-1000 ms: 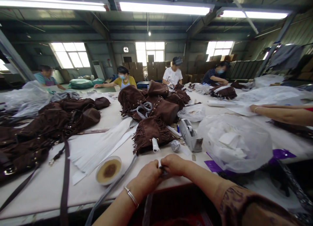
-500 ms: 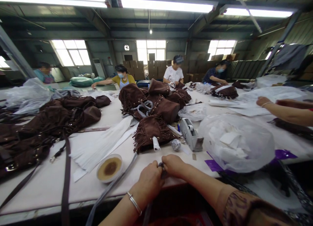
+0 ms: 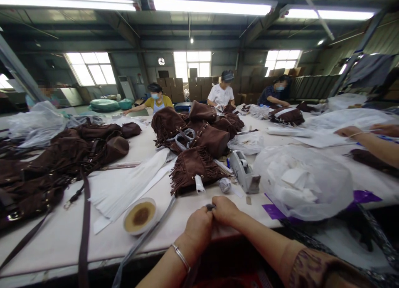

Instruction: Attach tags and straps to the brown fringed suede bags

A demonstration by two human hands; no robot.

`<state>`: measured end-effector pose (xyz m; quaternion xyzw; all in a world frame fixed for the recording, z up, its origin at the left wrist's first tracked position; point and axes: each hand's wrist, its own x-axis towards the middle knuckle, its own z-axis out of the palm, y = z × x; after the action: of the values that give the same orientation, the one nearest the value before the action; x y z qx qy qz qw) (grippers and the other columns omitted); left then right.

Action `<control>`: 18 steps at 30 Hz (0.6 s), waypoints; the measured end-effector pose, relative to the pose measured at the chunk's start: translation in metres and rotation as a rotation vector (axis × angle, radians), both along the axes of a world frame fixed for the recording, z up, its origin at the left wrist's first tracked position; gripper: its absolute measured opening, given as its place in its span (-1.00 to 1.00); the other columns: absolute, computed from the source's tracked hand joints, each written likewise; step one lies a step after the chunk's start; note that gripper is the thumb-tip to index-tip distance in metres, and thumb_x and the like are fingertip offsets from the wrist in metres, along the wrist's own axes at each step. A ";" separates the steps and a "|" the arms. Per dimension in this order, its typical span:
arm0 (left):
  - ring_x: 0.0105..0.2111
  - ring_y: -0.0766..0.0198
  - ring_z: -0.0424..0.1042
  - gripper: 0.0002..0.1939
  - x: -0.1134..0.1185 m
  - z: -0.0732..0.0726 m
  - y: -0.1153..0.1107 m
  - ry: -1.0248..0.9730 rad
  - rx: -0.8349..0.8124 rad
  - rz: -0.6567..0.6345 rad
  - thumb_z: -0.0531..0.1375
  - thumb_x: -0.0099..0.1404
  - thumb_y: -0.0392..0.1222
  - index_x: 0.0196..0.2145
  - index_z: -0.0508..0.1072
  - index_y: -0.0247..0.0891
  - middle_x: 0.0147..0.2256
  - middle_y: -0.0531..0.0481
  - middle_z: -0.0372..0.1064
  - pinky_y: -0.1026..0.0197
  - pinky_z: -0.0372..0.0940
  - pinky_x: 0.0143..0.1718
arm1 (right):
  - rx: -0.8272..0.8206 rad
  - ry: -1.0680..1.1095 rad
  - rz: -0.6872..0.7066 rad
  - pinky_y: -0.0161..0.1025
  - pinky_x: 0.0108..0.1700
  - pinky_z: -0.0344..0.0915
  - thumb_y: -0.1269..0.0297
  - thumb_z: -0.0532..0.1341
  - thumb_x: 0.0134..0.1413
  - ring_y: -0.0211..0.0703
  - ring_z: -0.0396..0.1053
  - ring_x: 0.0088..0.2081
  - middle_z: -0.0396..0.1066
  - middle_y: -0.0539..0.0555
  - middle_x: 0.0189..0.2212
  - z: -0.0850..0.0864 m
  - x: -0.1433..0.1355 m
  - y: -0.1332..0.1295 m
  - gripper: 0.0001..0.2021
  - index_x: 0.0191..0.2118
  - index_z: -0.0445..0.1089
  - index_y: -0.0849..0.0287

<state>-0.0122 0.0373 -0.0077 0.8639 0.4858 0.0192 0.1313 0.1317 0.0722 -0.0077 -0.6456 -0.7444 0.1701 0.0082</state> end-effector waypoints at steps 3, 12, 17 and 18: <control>-0.22 0.04 0.47 -0.70 -0.009 0.010 -0.007 0.058 -0.005 -0.016 0.08 0.33 -0.25 0.00 0.43 -0.23 -0.11 -0.21 0.44 0.06 0.39 -0.19 | -0.023 -0.008 0.089 -0.22 -0.28 0.20 0.35 0.26 -0.06 0.08 0.50 -0.18 0.57 0.25 -0.24 0.011 0.002 0.009 -0.84 -0.29 0.53 0.20; -0.17 0.09 0.47 -0.75 -0.001 -0.002 0.016 0.047 0.010 -0.041 0.04 0.35 -0.31 -0.15 0.51 -0.26 -0.19 -0.17 0.50 0.14 0.34 -0.10 | 0.025 0.017 0.020 -0.23 -0.27 0.19 0.19 0.14 0.16 0.02 0.48 -0.16 0.56 0.22 -0.23 0.003 0.017 0.002 -0.75 -0.21 0.51 0.19; -0.14 0.14 0.47 -0.71 0.015 -0.003 0.017 0.006 0.025 -0.039 -0.02 0.41 -0.26 -0.10 0.48 -0.22 -0.13 -0.12 0.49 0.18 0.34 -0.08 | 0.043 0.015 -0.108 -0.23 -0.32 0.14 0.26 0.07 0.21 -0.01 0.48 -0.22 0.55 0.24 -0.25 -0.009 0.019 -0.007 -0.75 -0.21 0.47 0.24; -0.15 0.14 0.48 -0.73 0.014 -0.001 0.016 0.007 0.021 -0.049 -0.01 0.41 -0.23 -0.11 0.48 -0.21 -0.12 -0.12 0.49 0.18 0.34 -0.10 | 0.042 0.022 -0.084 -0.24 -0.31 0.13 0.28 0.08 0.20 -0.02 0.47 -0.21 0.55 0.24 -0.25 -0.008 0.020 -0.006 -0.76 -0.21 0.47 0.23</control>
<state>0.0017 0.0529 -0.0086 0.8770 0.4646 0.0178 0.1209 0.1521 0.0665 -0.0153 -0.6742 -0.7199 0.1610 0.0373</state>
